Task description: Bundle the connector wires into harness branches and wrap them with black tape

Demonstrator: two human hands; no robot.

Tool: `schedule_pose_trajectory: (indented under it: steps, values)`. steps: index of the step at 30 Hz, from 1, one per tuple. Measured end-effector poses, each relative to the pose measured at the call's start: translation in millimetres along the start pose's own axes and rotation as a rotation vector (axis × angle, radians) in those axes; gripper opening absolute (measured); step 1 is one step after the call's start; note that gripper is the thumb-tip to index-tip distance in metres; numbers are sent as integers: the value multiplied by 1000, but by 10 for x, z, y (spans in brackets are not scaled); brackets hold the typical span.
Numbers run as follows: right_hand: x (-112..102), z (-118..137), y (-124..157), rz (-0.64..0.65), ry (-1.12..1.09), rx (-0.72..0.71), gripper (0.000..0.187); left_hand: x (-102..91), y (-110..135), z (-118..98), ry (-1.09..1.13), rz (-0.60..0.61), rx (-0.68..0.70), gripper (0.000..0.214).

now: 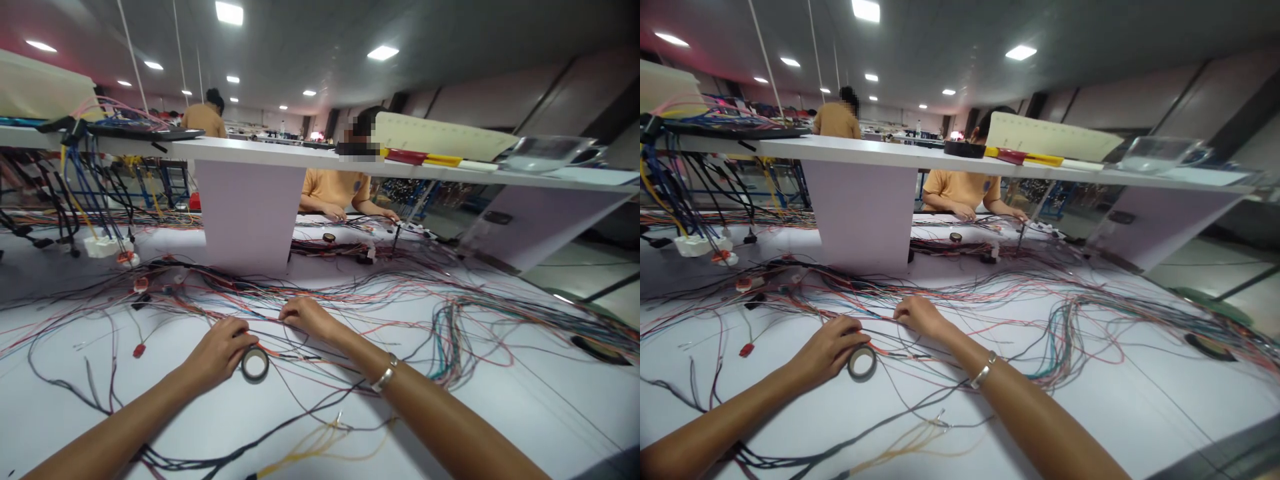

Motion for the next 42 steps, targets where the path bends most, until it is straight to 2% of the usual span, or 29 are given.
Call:
schedule_pose_trajectory:
  steps: [4, 8, 17, 24, 27, 35, 39, 42]
  values:
    - [30, -23, -10, -9, 20, 57, 19, -3, 1, -1, 15, 0, -8, 29]
    - [18, -63, 15, 34, 57, 81, 17, -2, -1, 2, 17, -3, -6, 29]
    - [2, -7, 27, 234, 201, 90, 21, 8, -9, 13, 16, -4, -11, 28]
    - [-142, 63, -56, 428, 202, 21, 20, 10, -2, 11, 7, -12, -9, 28]
    - [-165, 88, -81, 470, 221, 28, 21, 4, 3, 5, 3, -23, -2, 28]
    - [-136, 151, -99, 436, 218, 40, 22, 0, 4, -6, -4, -26, 4, 28]
    - [-353, 170, -60, 327, 126, -26, 18, -9, 14, 4, -16, -30, 18, 27]
    - [-560, 228, 8, 249, 24, -103, 24, -81, 3, -66, -54, -37, 51, 26]
Point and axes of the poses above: each hand's wrist, its own y-axis away from the middle knuckle, its own x-axis out of the palm, z = x × y, the point moved 4 cm from there along -y, towards the middle knuckle, and after that the axes turned 14 degrees about -x, right-handed, at the moved point
